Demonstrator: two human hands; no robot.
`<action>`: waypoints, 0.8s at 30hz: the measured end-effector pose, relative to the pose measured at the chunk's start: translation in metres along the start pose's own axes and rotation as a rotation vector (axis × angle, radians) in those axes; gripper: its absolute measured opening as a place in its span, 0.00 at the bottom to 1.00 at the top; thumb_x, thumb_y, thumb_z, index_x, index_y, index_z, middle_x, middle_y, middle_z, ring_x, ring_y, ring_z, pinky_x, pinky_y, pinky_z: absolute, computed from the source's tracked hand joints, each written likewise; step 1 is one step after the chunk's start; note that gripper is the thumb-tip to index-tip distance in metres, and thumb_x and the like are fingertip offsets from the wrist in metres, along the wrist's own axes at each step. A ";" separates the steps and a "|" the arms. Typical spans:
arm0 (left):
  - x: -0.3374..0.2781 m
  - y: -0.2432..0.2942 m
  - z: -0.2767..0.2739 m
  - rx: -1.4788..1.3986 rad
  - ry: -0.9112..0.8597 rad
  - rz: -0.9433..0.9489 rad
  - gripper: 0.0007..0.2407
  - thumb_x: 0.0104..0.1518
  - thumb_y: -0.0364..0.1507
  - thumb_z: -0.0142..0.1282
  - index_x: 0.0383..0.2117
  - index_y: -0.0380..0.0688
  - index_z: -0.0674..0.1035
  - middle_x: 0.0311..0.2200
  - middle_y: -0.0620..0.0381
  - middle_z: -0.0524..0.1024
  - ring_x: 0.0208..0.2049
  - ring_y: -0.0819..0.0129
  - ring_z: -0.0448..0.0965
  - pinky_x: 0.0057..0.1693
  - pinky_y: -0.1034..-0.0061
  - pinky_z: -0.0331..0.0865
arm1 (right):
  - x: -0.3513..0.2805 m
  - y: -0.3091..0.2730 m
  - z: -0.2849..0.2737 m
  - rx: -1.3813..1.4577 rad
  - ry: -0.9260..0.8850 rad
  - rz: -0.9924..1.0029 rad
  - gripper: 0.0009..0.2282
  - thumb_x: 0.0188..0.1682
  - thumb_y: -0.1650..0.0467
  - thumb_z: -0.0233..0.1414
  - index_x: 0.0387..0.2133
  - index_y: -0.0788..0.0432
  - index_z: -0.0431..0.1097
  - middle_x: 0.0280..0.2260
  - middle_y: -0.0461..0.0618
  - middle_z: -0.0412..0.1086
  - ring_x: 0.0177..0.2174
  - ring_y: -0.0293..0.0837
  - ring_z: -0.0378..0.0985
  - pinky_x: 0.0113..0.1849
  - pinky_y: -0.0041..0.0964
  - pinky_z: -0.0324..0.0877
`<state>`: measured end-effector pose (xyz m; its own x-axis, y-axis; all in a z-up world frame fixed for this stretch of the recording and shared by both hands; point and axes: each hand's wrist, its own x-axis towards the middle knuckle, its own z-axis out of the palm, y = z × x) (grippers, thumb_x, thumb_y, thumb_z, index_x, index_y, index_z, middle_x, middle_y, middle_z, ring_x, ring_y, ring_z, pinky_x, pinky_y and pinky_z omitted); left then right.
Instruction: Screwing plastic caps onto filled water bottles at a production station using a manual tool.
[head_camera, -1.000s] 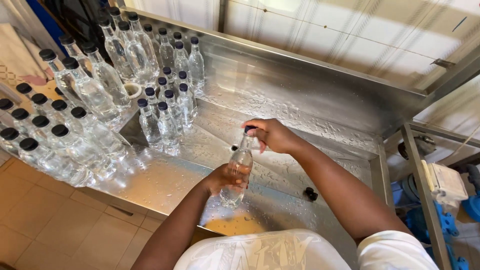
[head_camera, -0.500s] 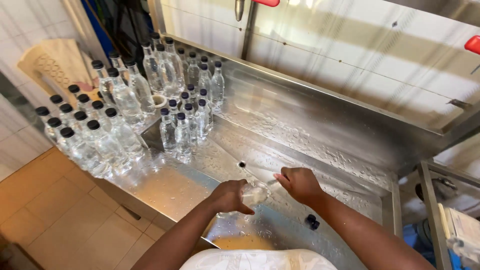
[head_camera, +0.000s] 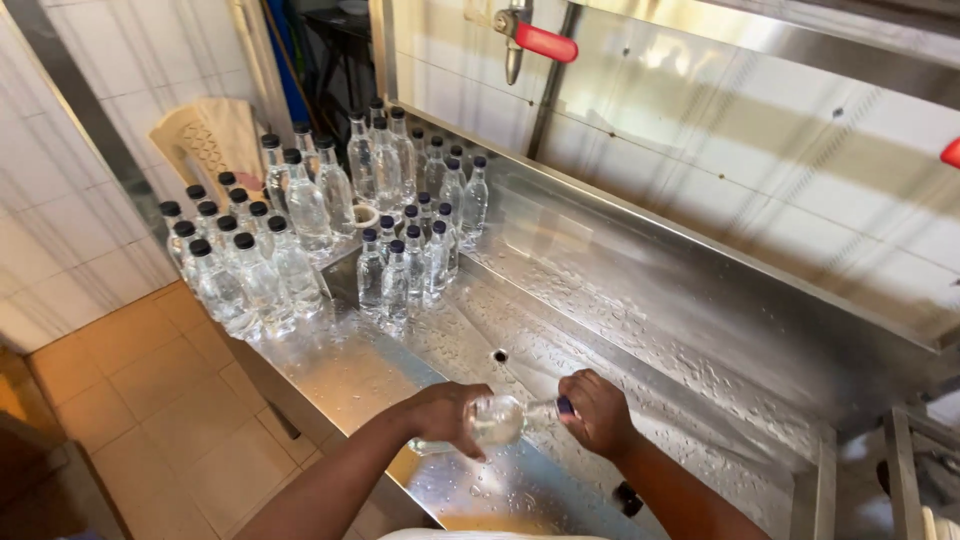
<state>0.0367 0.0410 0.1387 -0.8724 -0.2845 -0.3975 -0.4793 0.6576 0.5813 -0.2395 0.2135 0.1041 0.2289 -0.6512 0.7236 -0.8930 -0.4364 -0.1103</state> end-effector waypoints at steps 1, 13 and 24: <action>-0.009 0.014 -0.006 -0.007 0.015 -0.010 0.56 0.36 0.55 0.74 0.78 0.55 0.59 0.76 0.50 0.63 0.73 0.51 0.67 0.69 0.64 0.67 | 0.005 0.002 -0.001 0.010 -0.002 -0.016 0.32 0.66 0.49 0.29 0.31 0.58 0.72 0.26 0.53 0.72 0.26 0.51 0.74 0.28 0.46 0.67; 0.006 -0.054 -0.005 1.392 0.298 0.145 0.28 0.63 0.41 0.65 0.67 0.50 0.69 0.51 0.48 0.80 0.47 0.52 0.80 0.54 0.60 0.66 | -0.002 -0.032 0.138 1.157 -0.520 1.958 0.18 0.56 0.60 0.39 0.16 0.50 0.53 0.16 0.40 0.48 0.15 0.36 0.45 0.18 0.30 0.36; -0.029 -0.155 -0.048 0.170 0.321 -0.102 0.52 0.38 0.47 0.82 0.77 0.58 0.64 0.72 0.48 0.68 0.70 0.47 0.70 0.70 0.62 0.65 | 0.090 -0.034 0.167 0.212 0.111 0.269 0.21 0.64 0.64 0.38 0.21 0.56 0.68 0.20 0.49 0.66 0.24 0.48 0.70 0.28 0.44 0.66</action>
<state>0.1317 -0.0860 0.0945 -0.8194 -0.5413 -0.1887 -0.5663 0.7133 0.4129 -0.1237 0.0656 0.0594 -0.0575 -0.6940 0.7177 -0.8125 -0.3853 -0.4375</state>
